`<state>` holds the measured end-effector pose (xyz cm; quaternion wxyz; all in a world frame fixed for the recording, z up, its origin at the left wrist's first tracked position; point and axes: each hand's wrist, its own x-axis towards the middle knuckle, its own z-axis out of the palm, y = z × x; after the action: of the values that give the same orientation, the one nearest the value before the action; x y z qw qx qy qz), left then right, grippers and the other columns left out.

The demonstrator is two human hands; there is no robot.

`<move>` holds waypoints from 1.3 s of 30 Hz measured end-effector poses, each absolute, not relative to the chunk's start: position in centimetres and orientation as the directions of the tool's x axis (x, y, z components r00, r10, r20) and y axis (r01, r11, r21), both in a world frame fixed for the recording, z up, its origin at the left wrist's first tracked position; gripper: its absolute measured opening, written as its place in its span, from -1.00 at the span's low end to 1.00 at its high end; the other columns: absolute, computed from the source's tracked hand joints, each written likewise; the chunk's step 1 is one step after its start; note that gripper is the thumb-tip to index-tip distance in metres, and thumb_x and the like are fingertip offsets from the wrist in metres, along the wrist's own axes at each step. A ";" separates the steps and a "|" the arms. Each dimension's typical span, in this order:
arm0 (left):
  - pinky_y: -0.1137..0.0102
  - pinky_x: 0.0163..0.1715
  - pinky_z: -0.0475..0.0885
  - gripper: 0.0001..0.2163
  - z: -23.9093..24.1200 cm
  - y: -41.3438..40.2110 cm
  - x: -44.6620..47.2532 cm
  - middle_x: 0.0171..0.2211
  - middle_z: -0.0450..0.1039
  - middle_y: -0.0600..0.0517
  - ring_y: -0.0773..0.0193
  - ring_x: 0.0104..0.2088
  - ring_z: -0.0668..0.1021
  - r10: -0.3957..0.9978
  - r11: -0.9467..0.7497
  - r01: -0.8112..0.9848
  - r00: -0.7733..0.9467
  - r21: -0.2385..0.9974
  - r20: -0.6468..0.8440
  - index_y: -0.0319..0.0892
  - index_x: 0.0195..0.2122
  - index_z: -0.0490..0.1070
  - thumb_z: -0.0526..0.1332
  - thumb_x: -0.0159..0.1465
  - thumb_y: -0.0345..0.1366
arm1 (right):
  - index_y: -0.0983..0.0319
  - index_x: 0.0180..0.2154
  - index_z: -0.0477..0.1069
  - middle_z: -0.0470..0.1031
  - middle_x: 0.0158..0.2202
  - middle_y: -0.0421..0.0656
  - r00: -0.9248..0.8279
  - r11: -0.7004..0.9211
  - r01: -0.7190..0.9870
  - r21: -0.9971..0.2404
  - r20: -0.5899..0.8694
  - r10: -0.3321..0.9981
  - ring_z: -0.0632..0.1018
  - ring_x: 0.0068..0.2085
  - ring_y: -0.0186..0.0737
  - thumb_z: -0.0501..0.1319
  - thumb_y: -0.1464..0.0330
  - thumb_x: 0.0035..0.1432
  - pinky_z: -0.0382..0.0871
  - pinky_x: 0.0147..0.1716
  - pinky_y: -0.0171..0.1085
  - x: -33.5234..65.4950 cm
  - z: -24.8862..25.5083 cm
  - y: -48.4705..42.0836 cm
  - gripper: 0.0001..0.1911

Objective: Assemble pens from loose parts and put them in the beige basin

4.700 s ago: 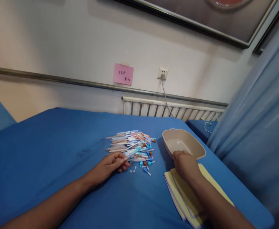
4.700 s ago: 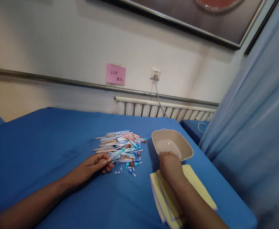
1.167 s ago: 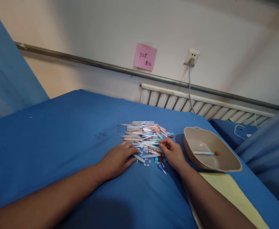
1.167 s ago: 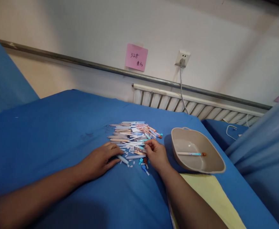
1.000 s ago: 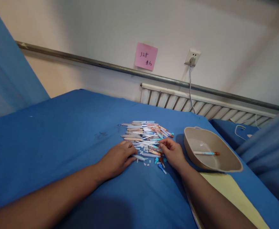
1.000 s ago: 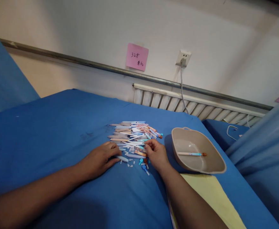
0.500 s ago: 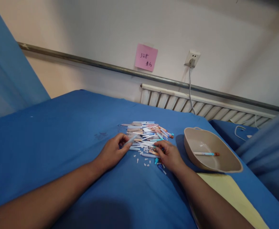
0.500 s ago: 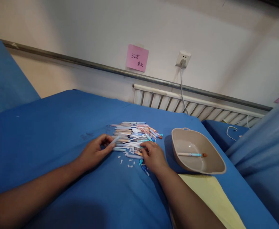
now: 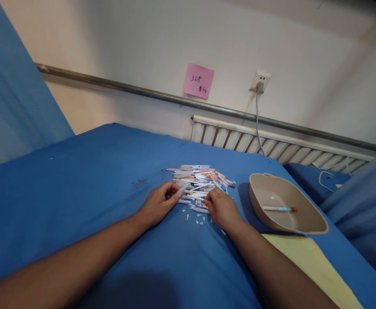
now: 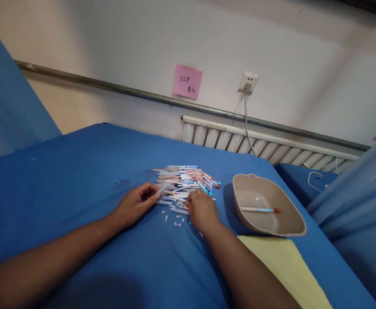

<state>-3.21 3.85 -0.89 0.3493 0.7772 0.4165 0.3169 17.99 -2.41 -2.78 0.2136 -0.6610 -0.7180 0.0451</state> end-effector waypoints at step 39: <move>0.41 -0.37 0.25 -0.71 0.7 3.3 -4.1 -0.39 0.44 0.07 0.23 -0.39 0.45 0.807 -0.528 0.555 0.564 0.642 0.175 -0.13 -0.27 0.38 -0.01 0.28 -0.06 | 0.21 -0.40 0.31 0.24 -0.61 -0.32 0.381 0.230 0.511 -0.828 0.458 0.803 0.27 -0.57 -0.40 0.12 0.17 0.14 0.14 -0.55 -0.40 20.5 -3.0 -2.5 -0.76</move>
<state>-4.13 3.32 0.67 0.2693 0.8424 0.4042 0.2334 20.54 -2.50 -3.00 0.5677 -0.6068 -0.5413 0.1286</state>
